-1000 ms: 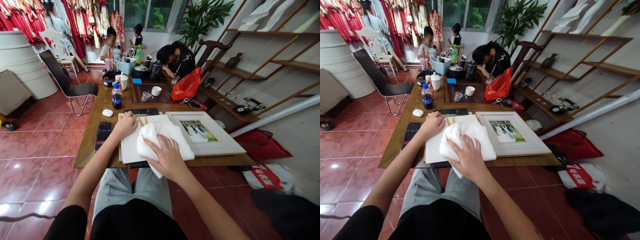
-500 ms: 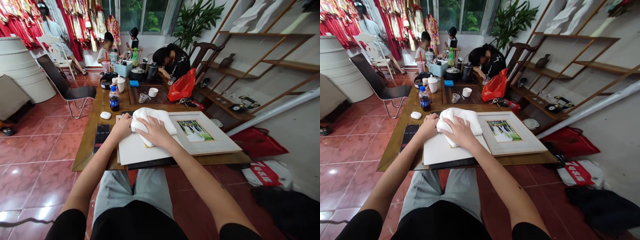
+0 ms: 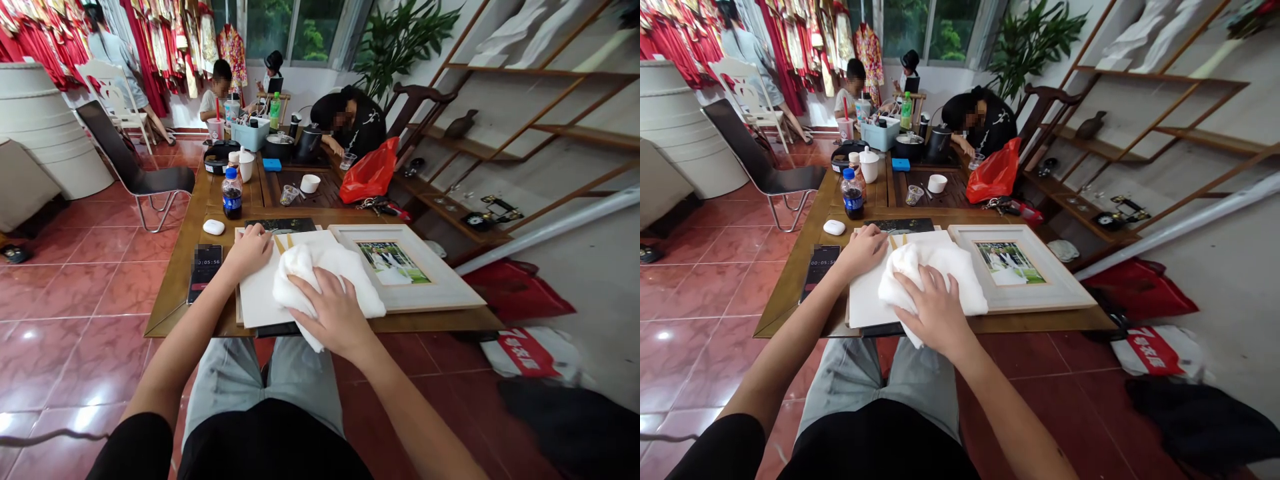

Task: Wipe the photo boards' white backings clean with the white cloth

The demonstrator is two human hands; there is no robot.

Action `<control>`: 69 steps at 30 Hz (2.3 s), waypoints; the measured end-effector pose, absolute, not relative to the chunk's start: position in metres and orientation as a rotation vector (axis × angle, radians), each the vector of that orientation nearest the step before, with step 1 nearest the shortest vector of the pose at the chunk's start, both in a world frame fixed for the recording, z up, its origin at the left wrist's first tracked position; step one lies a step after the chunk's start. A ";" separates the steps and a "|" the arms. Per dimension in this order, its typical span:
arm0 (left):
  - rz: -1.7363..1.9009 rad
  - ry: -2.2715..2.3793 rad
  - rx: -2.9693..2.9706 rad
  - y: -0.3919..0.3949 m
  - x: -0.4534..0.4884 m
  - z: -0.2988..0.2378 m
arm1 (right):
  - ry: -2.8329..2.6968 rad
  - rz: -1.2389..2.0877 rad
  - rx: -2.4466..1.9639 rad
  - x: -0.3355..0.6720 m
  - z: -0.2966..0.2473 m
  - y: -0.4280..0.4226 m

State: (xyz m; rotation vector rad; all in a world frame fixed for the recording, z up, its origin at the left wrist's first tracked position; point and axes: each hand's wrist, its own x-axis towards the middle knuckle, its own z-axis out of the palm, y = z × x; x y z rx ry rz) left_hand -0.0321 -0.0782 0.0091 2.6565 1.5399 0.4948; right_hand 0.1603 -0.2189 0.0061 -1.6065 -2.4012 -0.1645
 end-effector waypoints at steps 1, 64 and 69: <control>0.490 1.540 2.668 -0.078 -0.032 0.009 | -2.403 -0.142 -1.617 0.159 0.008 -0.213; 0.442 1.517 2.642 -0.072 -0.028 0.009 | -2.254 0.039 -1.769 0.147 0.020 -0.150; 0.444 1.548 2.606 -0.072 -0.026 0.010 | -2.246 -0.005 -1.742 0.149 0.018 -0.162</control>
